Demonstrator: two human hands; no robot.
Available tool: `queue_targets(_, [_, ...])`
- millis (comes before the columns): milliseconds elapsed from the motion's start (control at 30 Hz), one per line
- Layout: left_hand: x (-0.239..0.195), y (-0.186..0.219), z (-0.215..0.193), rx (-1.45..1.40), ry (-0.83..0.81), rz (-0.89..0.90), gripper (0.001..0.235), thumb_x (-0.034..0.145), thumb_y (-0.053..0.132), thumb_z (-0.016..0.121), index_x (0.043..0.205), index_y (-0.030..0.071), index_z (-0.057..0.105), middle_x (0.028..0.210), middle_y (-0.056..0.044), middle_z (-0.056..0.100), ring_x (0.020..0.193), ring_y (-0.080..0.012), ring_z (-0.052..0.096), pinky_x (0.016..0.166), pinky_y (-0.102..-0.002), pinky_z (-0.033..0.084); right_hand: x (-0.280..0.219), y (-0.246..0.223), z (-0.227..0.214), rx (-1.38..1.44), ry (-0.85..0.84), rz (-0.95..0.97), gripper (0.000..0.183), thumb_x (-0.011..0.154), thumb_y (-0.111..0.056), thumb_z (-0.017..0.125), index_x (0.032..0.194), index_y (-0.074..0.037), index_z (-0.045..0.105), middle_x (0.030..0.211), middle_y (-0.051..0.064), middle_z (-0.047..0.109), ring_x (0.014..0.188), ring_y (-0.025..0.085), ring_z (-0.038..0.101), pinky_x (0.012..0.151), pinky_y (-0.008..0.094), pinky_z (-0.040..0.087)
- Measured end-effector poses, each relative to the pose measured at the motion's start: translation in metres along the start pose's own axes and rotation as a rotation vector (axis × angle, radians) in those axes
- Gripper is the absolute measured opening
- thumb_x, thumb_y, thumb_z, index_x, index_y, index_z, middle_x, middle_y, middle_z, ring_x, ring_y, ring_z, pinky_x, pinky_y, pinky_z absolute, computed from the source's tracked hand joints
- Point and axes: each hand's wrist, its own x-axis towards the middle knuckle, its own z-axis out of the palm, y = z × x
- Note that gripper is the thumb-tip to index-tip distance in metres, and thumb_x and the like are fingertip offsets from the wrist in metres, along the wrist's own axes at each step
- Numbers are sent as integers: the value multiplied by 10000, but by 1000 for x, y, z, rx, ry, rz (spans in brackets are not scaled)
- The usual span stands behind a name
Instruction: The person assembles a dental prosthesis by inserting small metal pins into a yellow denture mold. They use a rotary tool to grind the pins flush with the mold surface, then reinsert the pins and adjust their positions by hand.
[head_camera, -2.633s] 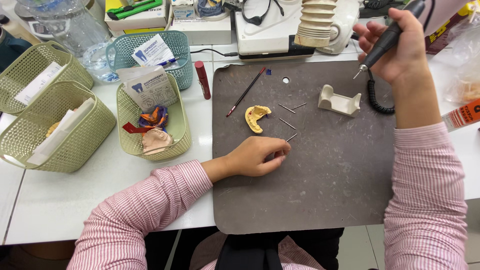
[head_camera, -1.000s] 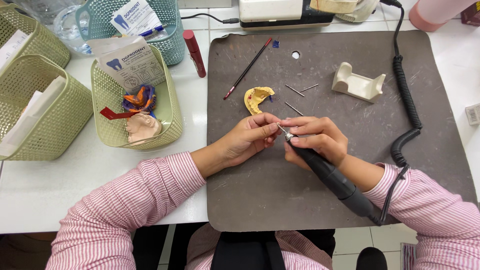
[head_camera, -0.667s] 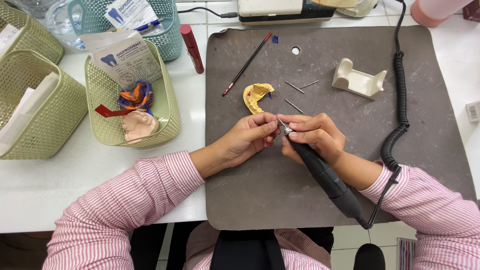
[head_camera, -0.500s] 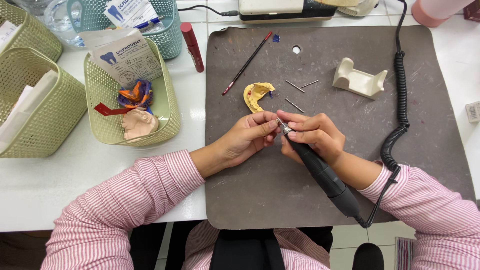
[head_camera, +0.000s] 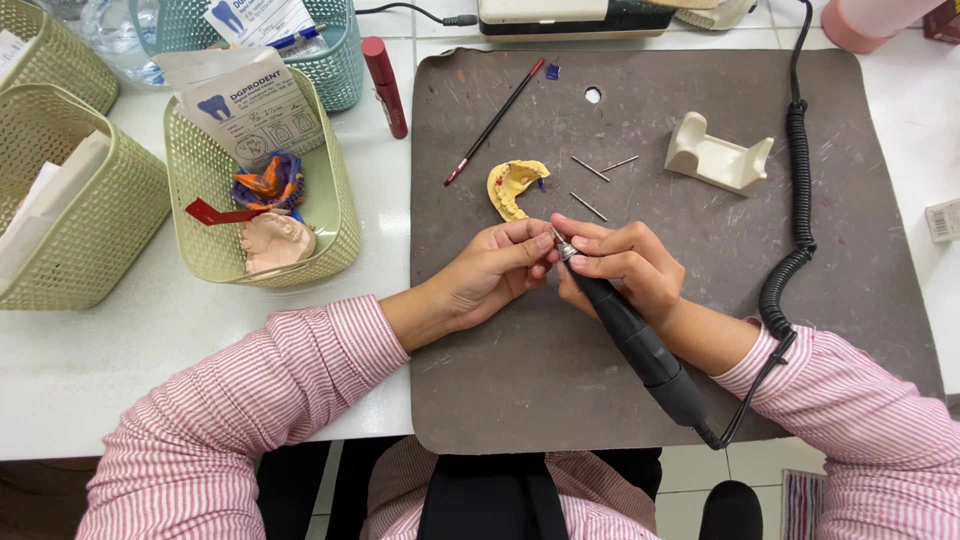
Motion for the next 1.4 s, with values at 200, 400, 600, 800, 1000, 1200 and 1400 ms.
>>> queue_targets(200, [-1,2,0,8,-5,-2,158,1052,207,654,1135,73,667,1004,17,673,856,-51,588,814,-229,506,1,0,2,-1,4,-4,301,810,66,856,970,15,607,1025,151,598,1111,431,714,958,441,637])
queue_targets(400, [-1,2,1,2,15,-24,158,1033,217,646,1140,104,676,999,35,678,947,-59,633,902,-261,512,1,-1,1,-5,1,-2,304,807,71,853,973,14,605,1028,153,595,1118,435,709,964,445,648])
queue_targets(600, [-2,1,3,1,-18,-10,120,1051,212,647,1111,112,673,1016,37,682,968,-64,635,922,-274,504,1,-1,2,-10,14,-8,308,809,81,853,959,7,595,1026,149,598,1115,436,713,944,430,655])
queue_targets(800, [-2,1,2,-7,-30,-12,118,1049,216,648,1110,118,673,1014,39,682,969,-63,635,920,-269,500,1,1,4,-2,38,-20,309,800,94,848,950,17,590,1019,155,591,1096,424,721,963,457,652])
queue_targets(1000, [-2,2,1,0,-19,-17,124,1047,218,648,1120,120,671,1001,42,679,958,-59,629,907,-267,493,1,2,4,1,35,-34,312,791,93,848,944,23,585,1007,157,585,1094,430,717,954,456,650])
queue_targets(1200, [-3,3,2,5,-26,-18,125,1056,223,649,1124,121,670,992,46,672,939,-53,613,884,-264,476,1,2,4,0,31,-29,302,806,92,842,945,17,584,1008,145,581,1095,418,723,953,440,658])
queue_targets(1400, [-2,4,3,0,-19,-22,129,1040,224,641,1113,119,666,1003,45,677,959,-55,624,916,-266,487,1,1,3,7,28,-28,291,806,85,833,948,16,589,1005,145,577,1097,417,718,957,438,652])
